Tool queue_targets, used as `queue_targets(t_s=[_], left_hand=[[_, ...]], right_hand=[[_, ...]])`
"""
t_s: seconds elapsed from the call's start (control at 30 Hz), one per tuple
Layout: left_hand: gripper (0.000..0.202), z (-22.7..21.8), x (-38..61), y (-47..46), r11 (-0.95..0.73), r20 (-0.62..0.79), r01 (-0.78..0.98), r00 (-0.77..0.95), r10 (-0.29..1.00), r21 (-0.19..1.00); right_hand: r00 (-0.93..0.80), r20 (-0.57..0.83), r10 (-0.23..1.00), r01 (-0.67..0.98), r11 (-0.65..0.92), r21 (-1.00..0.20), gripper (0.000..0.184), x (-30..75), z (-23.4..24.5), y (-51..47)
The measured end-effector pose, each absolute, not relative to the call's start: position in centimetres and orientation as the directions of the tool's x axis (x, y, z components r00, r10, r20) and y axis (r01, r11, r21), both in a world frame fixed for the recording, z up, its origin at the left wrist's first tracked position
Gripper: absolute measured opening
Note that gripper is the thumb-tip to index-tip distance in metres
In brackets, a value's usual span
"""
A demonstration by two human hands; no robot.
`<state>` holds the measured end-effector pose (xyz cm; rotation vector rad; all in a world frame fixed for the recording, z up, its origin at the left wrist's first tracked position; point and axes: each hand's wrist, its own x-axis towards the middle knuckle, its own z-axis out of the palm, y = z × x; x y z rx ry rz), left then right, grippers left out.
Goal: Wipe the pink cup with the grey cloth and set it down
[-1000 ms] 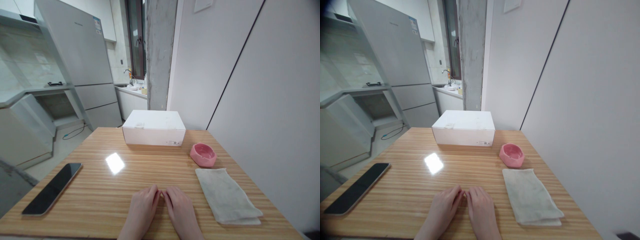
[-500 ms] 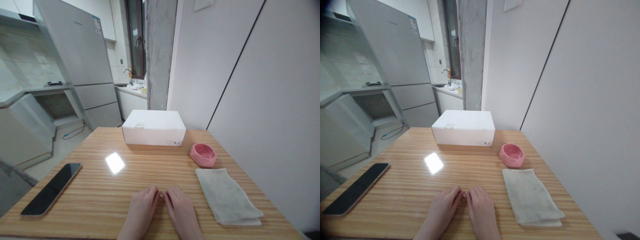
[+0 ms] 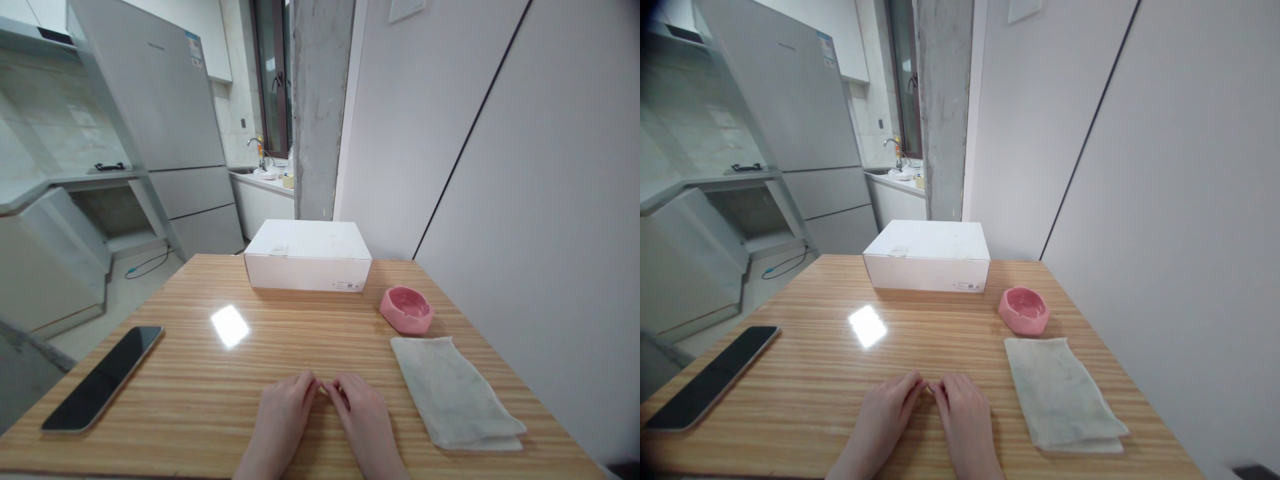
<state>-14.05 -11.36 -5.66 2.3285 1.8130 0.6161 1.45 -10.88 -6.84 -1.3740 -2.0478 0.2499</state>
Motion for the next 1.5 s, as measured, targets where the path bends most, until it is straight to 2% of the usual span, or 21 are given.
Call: queue_targets(t_s=[0.2, 0.43, 0.83, 1.17, 1.3, 1.43, 1.5], left_hand=[[0.027, -5.5, -14.3, -11.2, -0.242, 0.200, 0.879, 0.172, 0.964, 0.411], [0.029, -5.6, -14.5, -11.0, -0.215, 0.162, 0.859, 0.156, 0.974, 0.464], [0.030, -4.8, -14.1, -11.3, -0.191, 0.124, 0.858, 0.149, 0.981, 0.478], [0.028, -3.1, -13.9, -10.0, -0.199, 0.047, 0.856, 0.202, 0.978, 0.478], [0.026, 0.1, -11.3, -8.4, -0.344, 0.194, 0.796, 0.285, 0.939, 0.497], [0.013, 2.5, -6.9, -5.7, -0.525, 0.371, 0.538, 0.373, 0.850, 0.660], [0.039, 2.5, -4.3, -3.8, -0.568, 0.422, 0.388, 0.400, 0.813, 0.726]], right_hand=[[-0.235, 0.413, 0.880, 0.763, 0.430, -0.482, 0.034, 1.5, -6.8, -10.8], [-0.223, 0.388, 0.894, 0.736, 0.416, -0.534, 0.036, 1.6, -6.7, -10.7], [-0.226, 0.341, 0.913, 0.697, 0.396, -0.598, 0.027, 2.0, -6.7, -10.8], [-0.218, 0.312, 0.925, 0.753, 0.363, -0.550, 0.016, 1.6, -6.2, -10.9], [-0.197, 0.341, 0.919, 0.785, 0.356, -0.507, 0.020, 1.5, -6.7, -10.8], [-0.164, 0.344, 0.924, 0.828, 0.319, -0.461, 0.018, 1.5, -7.2, -10.8], [-0.164, 0.359, 0.919, 0.834, 0.323, -0.447, 0.017, 1.4, -7.2, -10.8]])
